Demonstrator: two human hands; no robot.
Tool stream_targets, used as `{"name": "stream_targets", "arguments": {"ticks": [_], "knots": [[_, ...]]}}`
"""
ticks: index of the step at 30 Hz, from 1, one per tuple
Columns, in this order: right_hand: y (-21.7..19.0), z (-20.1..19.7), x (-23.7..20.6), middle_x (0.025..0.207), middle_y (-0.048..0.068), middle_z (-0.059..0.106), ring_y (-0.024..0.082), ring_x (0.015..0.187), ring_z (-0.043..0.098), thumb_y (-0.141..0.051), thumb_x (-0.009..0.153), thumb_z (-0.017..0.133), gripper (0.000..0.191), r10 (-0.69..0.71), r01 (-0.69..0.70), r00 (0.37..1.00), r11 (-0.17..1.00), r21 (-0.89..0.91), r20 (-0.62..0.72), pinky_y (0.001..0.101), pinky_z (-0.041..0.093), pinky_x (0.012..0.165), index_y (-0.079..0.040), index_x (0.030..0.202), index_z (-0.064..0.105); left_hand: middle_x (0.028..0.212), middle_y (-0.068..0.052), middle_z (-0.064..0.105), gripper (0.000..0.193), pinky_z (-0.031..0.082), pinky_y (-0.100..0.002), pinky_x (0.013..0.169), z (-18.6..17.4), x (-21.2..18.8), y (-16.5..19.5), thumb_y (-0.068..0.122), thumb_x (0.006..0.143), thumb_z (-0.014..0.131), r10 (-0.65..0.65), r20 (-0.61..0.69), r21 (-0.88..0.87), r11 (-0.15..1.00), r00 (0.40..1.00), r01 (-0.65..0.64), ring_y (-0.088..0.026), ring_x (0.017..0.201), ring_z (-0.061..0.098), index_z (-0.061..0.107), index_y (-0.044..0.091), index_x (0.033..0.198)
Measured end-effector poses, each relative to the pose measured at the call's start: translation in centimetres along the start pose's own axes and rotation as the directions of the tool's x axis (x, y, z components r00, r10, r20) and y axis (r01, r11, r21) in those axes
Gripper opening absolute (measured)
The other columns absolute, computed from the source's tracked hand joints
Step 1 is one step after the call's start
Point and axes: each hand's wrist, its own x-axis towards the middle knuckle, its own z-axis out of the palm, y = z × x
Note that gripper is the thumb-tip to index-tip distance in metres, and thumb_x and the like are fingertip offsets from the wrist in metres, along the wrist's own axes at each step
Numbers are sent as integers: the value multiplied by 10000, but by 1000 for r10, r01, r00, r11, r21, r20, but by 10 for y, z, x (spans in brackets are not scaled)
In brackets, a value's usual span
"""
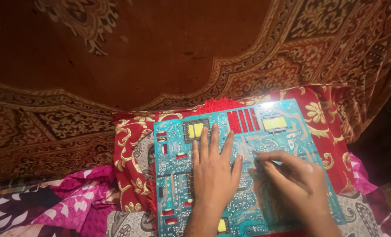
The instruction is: The person sits on a bed with a large green circuit board resting on their lap. They hold the board steady with one hand while using a pen-like handheld tool with the other hand, working over the board's surface components throughout the clip.
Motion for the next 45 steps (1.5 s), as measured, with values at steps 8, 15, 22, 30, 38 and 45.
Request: {"name": "stream_targets", "arguments": {"ticks": [8,15,22,30,38,45], "knots": [[-7,11,1,724,67,807,83,625,723,-166,857,713,239,-78,82,994,995,51,-74,256,539,548,-91,1066,800,1587,-214,370,608,177,-593,1184,0,0,0,375,923,631,10,-17,9,1000,1000,-10,-432,1483,265,532,120,1466],[0,2,1,737,66,779,91,636,751,-156,849,718,226,-28,28,999,1000,-12,-32,268,550,562,-100,1048,811,1584,-218,372,603,181,-594,1186,-1,0,-1,374,921,630,8,-17,1,1000,1000,-8,-433,1484,269,536,116,1458],[3,8,3,722,66,762,105,596,722,-155,865,724,212,-13,12,999,1000,-29,-39,269,520,535,-105,1052,810,1581,-214,381,609,191,-595,1179,-1,0,0,366,909,632,10,-28,7,1000,1000,-10,-433,1474,280,539,119,1457],[11,11,3,864,43,813,58,702,719,-129,886,718,209,-161,161,983,987,4,-84,230,539,608,-85,1079,786,1592,-208,382,586,193,-581,1205,3,-3,-1,386,937,617,-7,-26,-4,1000,1000,7,-425,1497,279,538,136,1461],[11,4,4,840,34,811,48,662,659,-140,879,738,213,-150,148,987,988,-40,-63,228,500,582,-81,1073,801,1588,-209,384,596,191,-583,1205,1,-1,0,400,931,621,-4,-31,13,1000,1000,4,-420,1496,272,538,138,1460],[8,-1,-3,820,2,785,23,676,639,-134,883,735,203,-171,172,985,984,36,-31,211,500,588,-70,1067,790,1586,-212,393,592,198,-579,1214,-1,-7,2,396,933,630,0,-48,5,1000,999,0,-415,1501,276,548,144,1461]]}}
